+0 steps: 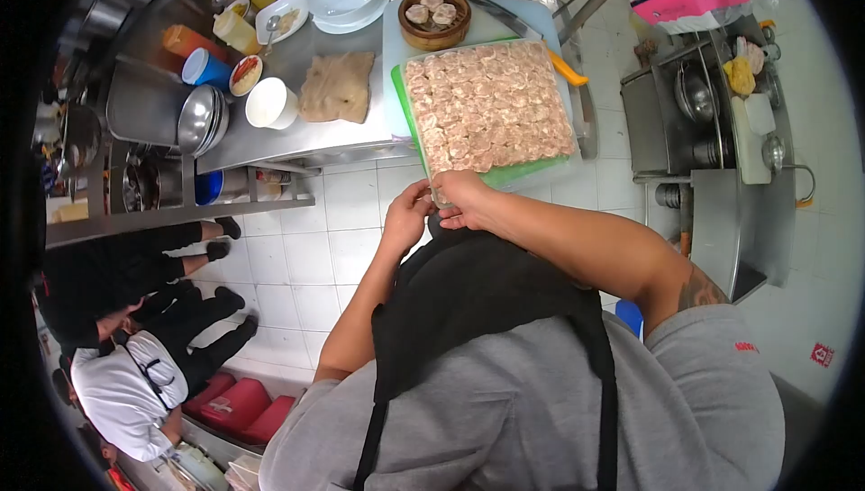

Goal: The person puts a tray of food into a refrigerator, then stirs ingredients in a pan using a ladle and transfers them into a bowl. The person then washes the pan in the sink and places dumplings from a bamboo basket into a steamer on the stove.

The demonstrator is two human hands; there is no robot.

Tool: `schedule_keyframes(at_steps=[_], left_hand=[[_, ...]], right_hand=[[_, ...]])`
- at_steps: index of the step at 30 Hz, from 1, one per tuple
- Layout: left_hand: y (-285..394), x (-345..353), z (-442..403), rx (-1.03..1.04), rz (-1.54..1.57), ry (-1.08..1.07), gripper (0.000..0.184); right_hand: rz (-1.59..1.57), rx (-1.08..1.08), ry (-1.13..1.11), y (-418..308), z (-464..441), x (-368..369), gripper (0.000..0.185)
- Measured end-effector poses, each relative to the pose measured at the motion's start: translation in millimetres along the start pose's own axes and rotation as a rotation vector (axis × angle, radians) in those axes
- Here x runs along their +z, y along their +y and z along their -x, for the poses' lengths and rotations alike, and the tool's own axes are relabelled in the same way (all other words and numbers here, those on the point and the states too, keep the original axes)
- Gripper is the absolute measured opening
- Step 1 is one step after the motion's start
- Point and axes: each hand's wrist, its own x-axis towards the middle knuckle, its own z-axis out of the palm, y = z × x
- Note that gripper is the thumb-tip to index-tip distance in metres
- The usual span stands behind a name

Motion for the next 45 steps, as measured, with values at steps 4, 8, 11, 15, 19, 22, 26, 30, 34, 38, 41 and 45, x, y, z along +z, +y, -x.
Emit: schedule_keyframes(at_steps=[4,8,11,15,19,22,26,30,34,38,41,45], left_hand=[[-5,-15,23,0.083,-0.169,0.04,0.04],[-2,-12,15,0.154,-0.239,0.041,0.041],[9,-16,18,0.103,-0.23,0.012,0.041],[10,-15,20,0.171,-0.253,0.031,0.04],[-4,-13,13,0.23,-0.297,0.058,0.041],[0,-10,17,0.3,-0.381,0.175,0.045],[31,-8,25,0.585,-0.497,0.337,0.055],[63,0,25,0.556,-0.574,0.095,0.066],[74,11,16,0.489,-0.655,0.016,0.071],[70,8,15,0.509,-0.703,-0.014,0.074],[77,4,20,0.423,-0.618,-0.053,0.073],[77,12,28,0.364,-0.605,-0.036,0.07]], right_hand=[[0.072,0.02,0.103,9,9,31,0.018],[0.127,0.012,0.108,5,0,23,0.019],[0.079,0.016,0.131,1,1,28,0.019],[-0.051,0.005,0.102,5,-15,17,0.024],[-0.021,-0.043,0.079,6,-9,12,0.026],[0.106,-0.005,0.11,1,-2,5,0.027],[0.148,0.018,0.096,-5,2,-18,0.031],[0.081,0.068,-0.059,-7,7,-38,0.031],[0.19,-0.007,-0.045,-10,19,-45,0.032],[0.419,-0.065,-0.054,-5,7,-51,0.035],[0.368,-0.094,-0.108,-4,4,-54,0.038],[0.316,-0.062,-0.172,-5,15,-51,0.038]])
